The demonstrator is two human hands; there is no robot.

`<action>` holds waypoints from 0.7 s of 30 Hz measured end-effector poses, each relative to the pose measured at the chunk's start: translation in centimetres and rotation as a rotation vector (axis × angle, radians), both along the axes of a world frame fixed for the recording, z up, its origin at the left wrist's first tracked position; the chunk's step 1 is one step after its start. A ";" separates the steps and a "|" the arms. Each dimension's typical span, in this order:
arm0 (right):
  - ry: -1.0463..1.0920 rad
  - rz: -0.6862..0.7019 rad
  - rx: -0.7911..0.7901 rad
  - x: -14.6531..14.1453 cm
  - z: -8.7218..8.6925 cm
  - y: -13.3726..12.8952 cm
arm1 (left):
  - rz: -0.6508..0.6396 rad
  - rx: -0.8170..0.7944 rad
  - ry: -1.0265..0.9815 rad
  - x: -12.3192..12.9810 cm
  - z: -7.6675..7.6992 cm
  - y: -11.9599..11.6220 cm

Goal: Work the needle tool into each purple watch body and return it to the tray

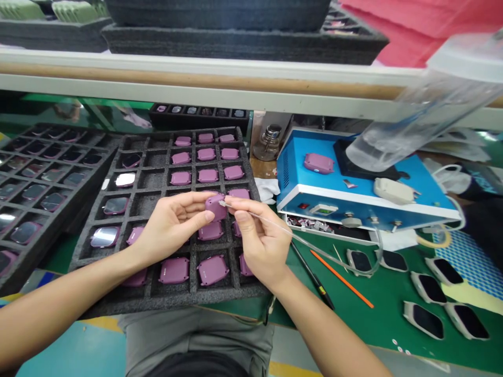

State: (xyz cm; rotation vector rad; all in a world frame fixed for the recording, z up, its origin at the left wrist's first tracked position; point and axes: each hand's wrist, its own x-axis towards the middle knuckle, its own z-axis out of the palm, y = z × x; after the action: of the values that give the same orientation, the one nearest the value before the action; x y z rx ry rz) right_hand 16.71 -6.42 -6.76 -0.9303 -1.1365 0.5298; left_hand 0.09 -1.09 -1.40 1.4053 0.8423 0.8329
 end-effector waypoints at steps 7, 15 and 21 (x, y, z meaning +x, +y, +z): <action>-0.014 -0.001 -0.010 0.0 -0.1 -0.1 | 0.001 -0.005 -0.007 0.0 -0.2 0.0; -0.006 -0.006 -0.009 0.0 0.0 0.0 | -0.018 0.009 -0.021 0.0 -0.3 0.1; -0.014 -0.009 -0.023 0.0 0.1 -0.1 | -0.034 0.017 -0.031 -0.1 -0.5 0.1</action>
State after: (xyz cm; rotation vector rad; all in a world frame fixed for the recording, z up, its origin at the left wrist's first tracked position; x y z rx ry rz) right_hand 16.67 -6.47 -6.71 -0.9601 -1.1397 0.5305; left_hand -0.01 -1.00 -1.88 1.4145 0.7869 0.8355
